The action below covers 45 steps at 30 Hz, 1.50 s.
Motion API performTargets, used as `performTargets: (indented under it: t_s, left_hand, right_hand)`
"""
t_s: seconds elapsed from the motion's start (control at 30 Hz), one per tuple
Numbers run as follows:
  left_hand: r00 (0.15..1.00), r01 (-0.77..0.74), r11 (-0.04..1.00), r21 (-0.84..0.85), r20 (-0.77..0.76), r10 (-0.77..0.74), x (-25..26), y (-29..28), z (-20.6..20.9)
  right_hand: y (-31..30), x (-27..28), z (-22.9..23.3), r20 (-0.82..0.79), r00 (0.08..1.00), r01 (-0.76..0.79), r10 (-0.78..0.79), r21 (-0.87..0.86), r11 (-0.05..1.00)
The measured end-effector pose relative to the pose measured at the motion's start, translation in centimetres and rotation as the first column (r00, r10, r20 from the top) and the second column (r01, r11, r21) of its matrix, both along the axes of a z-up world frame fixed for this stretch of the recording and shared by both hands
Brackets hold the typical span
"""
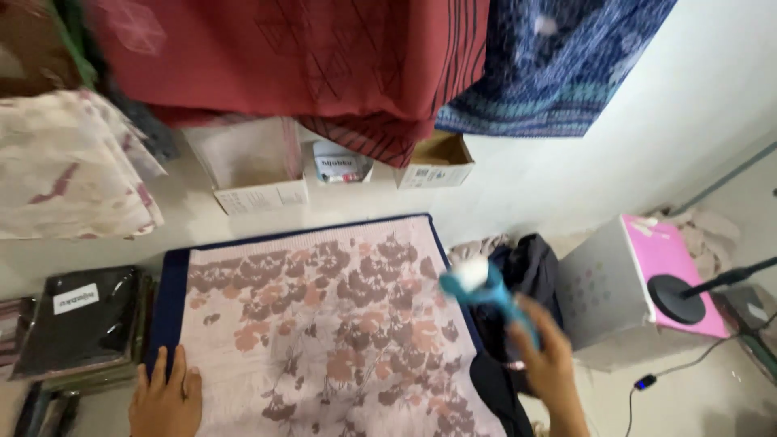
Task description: Cleaning a hijab with a lint roller, folding it neatly, and placing it into a plastic packaging bag.
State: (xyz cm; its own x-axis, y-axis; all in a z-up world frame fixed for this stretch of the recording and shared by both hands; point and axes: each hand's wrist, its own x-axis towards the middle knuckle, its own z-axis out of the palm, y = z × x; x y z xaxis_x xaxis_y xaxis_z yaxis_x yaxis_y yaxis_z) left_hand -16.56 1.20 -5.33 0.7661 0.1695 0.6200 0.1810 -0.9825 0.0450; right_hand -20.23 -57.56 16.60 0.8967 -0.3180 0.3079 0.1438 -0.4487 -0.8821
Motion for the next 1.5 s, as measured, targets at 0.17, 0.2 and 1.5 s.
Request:
performTargets:
  t_s: [0.17, 0.2, 1.5]
  left_hand:
    - [0.998, -0.031, 1.000, 0.005, 0.054, 0.030, -0.1, -1.3, 2.3]
    - [0.999, -0.041, 0.998, -0.053, -0.029, 0.039, -0.4, -1.5, 2.8]
    - [0.744, -0.527, 0.368, -0.766, -0.625, -0.236, -12.2, -0.7, 8.6]
  right_hand:
    - [5.1, 8.8, 12.6, 0.153, 0.988, -0.013, 0.008, 0.029, 0.999]
    - [5.8, 11.0, 14.0, 0.145, 0.989, -0.038, 0.032, 0.039, 0.999]
    - [-3.9, -0.1, -19.7, -0.560, 0.795, 0.109, 0.234, 0.512, 0.852]
